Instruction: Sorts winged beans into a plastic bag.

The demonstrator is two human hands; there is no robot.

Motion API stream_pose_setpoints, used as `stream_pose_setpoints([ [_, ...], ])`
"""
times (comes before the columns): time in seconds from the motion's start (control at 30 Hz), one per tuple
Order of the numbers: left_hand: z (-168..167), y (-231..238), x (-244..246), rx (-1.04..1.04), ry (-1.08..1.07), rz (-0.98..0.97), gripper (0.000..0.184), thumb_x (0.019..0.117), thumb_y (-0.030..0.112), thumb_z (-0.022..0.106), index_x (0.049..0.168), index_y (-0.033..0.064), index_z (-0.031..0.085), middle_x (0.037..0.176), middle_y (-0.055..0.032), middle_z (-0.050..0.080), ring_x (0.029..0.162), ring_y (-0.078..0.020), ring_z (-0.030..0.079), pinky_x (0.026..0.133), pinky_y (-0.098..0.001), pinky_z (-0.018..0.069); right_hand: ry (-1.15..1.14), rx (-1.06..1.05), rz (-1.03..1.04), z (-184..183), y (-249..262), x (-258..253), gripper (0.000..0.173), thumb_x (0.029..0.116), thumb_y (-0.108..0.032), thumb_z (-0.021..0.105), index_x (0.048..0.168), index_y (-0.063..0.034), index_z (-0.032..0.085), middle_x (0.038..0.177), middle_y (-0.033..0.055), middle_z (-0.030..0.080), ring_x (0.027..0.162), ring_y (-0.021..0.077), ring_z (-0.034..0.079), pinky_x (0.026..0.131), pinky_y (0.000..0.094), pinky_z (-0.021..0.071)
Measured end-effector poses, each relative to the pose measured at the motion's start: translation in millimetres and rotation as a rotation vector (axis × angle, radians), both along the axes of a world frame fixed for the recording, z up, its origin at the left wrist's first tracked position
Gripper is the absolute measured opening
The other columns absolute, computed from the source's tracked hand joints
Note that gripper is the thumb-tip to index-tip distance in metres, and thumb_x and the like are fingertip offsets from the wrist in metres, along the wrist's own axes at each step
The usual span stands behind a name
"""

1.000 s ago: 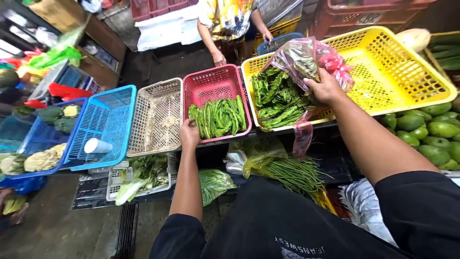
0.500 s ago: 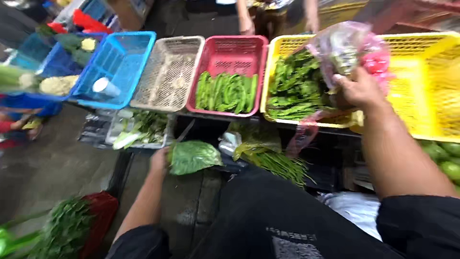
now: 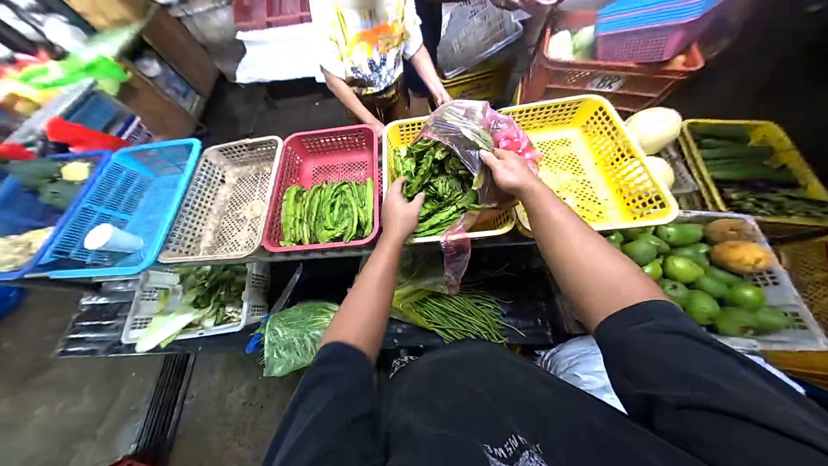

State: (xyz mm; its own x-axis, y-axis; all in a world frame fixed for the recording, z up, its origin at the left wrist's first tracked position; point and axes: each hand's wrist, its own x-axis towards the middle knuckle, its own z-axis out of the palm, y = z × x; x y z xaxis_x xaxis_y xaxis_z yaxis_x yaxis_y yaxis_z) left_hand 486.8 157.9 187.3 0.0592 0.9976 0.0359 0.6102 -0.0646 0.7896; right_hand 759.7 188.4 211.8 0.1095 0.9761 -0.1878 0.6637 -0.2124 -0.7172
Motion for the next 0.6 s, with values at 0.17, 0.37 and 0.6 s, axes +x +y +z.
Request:
stream_pose_setpoints([
  [0.17, -16, 35, 47, -0.136, 0.147, 0.051, 0.055, 0.0995, 0.026, 0.061, 0.151, 0.0144, 0.046, 0.13, -0.0202, 0.066, 0.119, -0.039, 0.065, 0.098, -0.0635, 0.0522, 0.024, -0.015, -0.006, -1, -3, 0, 0.063, 0.1082, -0.056, 0.036, 0.135, -0.0053, 0.062, 0.134, 0.0242, 0.062, 0.132, 0.0405, 0.056, 0.109, 0.0664, 0.0397],
  [0.37, 26, 10, -22, 0.084, -0.049, 0.131, 0.044, 0.1, 0.035, 0.065, 0.135, 0.0081, 0.062, 0.112, -0.0131, 0.072, 0.099, -0.0239, 0.072, 0.091, -0.0507, 0.0588, 0.001, -0.002, 0.04, -9, 1, 2, 0.063, 0.1078, -0.056, 0.037, 0.135, -0.0049, 0.062, 0.132, 0.0265, 0.063, 0.129, 0.0437, 0.056, 0.107, 0.0696, 0.0398],
  [0.6, 64, 2, -153, -0.175, 0.631, 0.182, 0.049, 0.0982, 0.037, 0.064, 0.135, 0.005, 0.064, 0.125, -0.0272, 0.067, 0.118, -0.0483, 0.063, 0.097, -0.073, 0.0475, 0.007, 0.024, 0.013, -16, 5, 0, 0.062, 0.1083, -0.056, 0.035, 0.136, -0.007, 0.063, 0.132, 0.0246, 0.064, 0.13, 0.0424, 0.057, 0.109, 0.0688, 0.0392],
])
